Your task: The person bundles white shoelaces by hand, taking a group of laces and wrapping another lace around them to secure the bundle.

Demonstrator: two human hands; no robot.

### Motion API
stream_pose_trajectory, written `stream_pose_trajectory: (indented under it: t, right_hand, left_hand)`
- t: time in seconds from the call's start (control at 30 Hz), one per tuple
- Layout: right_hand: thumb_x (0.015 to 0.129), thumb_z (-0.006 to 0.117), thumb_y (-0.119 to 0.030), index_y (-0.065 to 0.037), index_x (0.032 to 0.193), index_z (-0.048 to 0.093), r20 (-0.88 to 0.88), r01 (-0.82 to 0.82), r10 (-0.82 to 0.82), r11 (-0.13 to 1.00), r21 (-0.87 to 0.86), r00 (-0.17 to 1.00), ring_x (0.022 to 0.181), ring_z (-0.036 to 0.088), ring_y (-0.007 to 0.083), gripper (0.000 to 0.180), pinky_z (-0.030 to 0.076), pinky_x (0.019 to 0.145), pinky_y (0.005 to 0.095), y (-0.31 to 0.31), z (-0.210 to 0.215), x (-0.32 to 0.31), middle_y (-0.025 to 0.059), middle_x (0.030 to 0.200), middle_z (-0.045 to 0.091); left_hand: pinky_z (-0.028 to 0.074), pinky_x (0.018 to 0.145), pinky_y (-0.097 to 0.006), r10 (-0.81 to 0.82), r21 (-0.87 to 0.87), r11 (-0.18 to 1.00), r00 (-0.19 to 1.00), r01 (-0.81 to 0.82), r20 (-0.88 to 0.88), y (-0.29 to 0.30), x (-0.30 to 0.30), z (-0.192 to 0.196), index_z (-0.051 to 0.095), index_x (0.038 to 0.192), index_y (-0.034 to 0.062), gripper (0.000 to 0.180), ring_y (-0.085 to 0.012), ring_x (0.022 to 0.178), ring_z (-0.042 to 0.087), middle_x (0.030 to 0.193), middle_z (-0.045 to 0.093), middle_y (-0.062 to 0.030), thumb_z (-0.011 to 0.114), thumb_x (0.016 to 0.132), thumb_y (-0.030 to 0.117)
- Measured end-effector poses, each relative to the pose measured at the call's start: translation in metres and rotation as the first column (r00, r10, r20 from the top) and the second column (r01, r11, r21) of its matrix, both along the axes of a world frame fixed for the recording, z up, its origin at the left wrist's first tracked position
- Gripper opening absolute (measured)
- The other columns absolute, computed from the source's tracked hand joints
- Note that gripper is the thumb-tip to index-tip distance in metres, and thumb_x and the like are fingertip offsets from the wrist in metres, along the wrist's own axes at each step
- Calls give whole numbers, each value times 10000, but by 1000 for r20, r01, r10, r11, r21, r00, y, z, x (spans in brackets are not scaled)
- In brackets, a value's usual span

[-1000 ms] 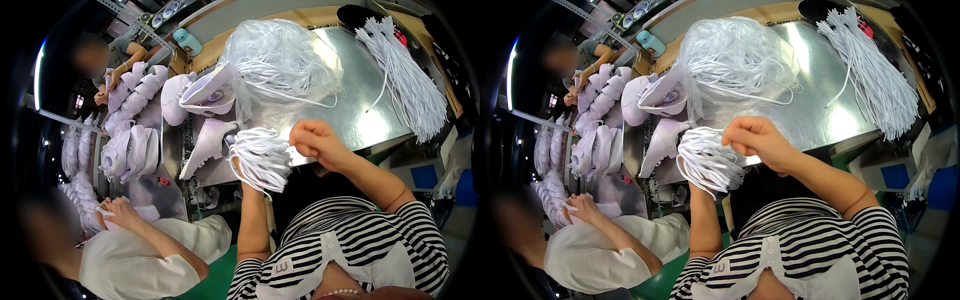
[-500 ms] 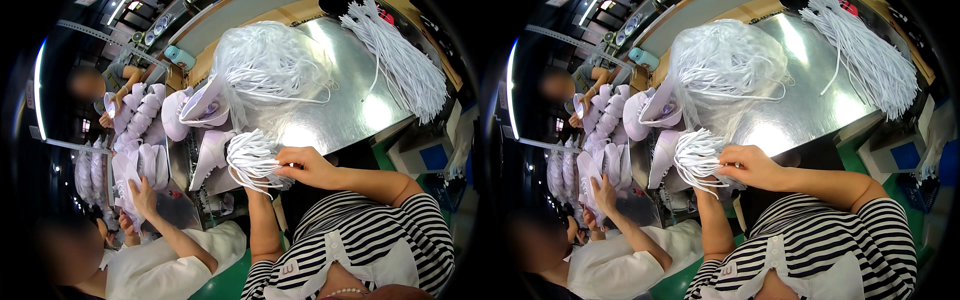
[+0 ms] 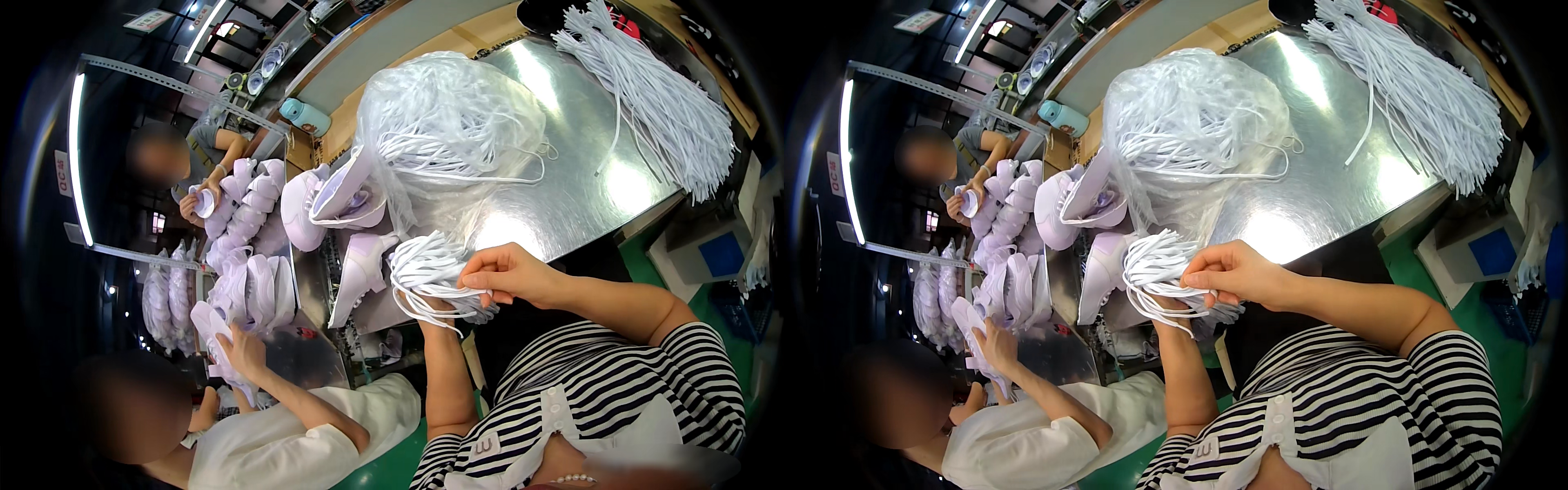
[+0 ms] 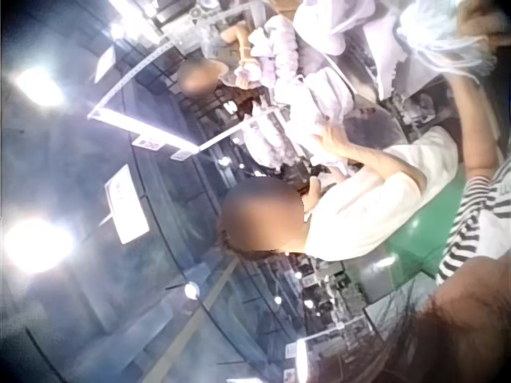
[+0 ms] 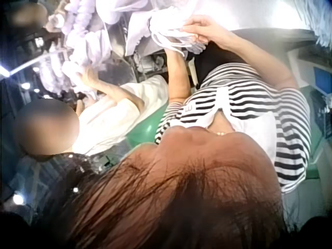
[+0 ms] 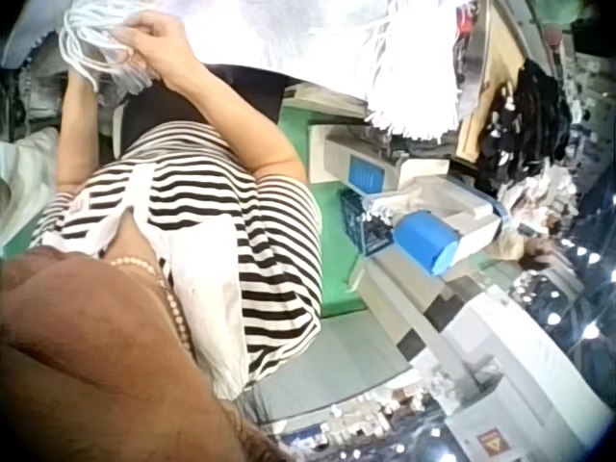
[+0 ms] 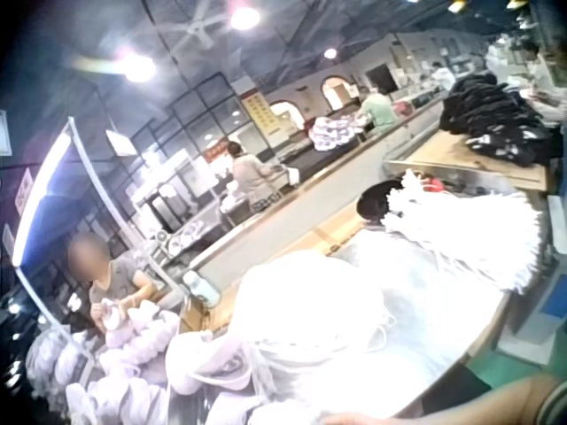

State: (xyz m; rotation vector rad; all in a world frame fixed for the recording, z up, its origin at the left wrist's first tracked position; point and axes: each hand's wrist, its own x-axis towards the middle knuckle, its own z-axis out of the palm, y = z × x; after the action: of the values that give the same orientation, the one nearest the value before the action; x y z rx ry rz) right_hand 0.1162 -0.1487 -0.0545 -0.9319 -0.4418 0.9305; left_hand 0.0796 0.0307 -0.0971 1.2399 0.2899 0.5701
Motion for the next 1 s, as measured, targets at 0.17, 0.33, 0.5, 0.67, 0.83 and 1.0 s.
stream_pose_trajectory:
  t: [0.17,0.33,0.5,0.67,0.83,1.0]
  right_hand:
    - [905,614,-152,7,1001,629,-64,-5,7,1000,29,998,546,480,42,187,338,471,169,-12,5,-5,55,746,635]
    - [854,667,-177,-12,954,641,154,-42,65,988,-148,986,537,466,33,194,348,475,199,-13,-15,-5,3,699,613]
    - [855,670,-160,-14,875,657,124,169,-151,974,-148,981,465,385,28,147,266,428,201,-8,-3,-11,-42,574,502]
    - [888,628,-169,-44,972,557,149,151,-139,985,-77,979,615,477,51,167,373,534,199,-7,-3,-10,-14,734,552]
    - [835,674,-137,-37,945,587,540,148,3,960,-236,841,654,520,58,172,422,584,205,5,-5,-16,1,765,591]
    - [824,664,-96,-36,917,607,467,267,-143,940,-211,873,638,469,25,124,369,541,183,4,-8,-14,-25,735,561]
  left_hand:
    - [549,767,-336,-3,-103,995,999,-1,-38,-2,3,5,576,1123,19,313,-218,911,634,1040,632,-104,522,922,253]
    - [548,772,-325,-10,186,982,995,28,-97,1,4,-4,565,1160,8,331,-212,922,630,1065,632,-107,505,935,242]
    - [523,820,-316,-88,167,983,995,78,52,14,2,-3,576,1138,-6,296,-201,931,623,1057,640,-107,531,895,156]
    - [516,821,-342,54,679,734,997,-6,-50,-6,0,19,628,1042,2,276,-223,927,624,1008,656,-107,563,847,187]
    - [528,794,-354,71,652,757,997,-34,-30,1,-15,3,624,1049,1,270,-235,915,627,1003,655,-111,537,860,173]
    - [535,772,-351,55,610,793,997,-12,-52,-3,-24,2,620,1052,-4,270,-235,896,632,992,655,-114,523,869,169]
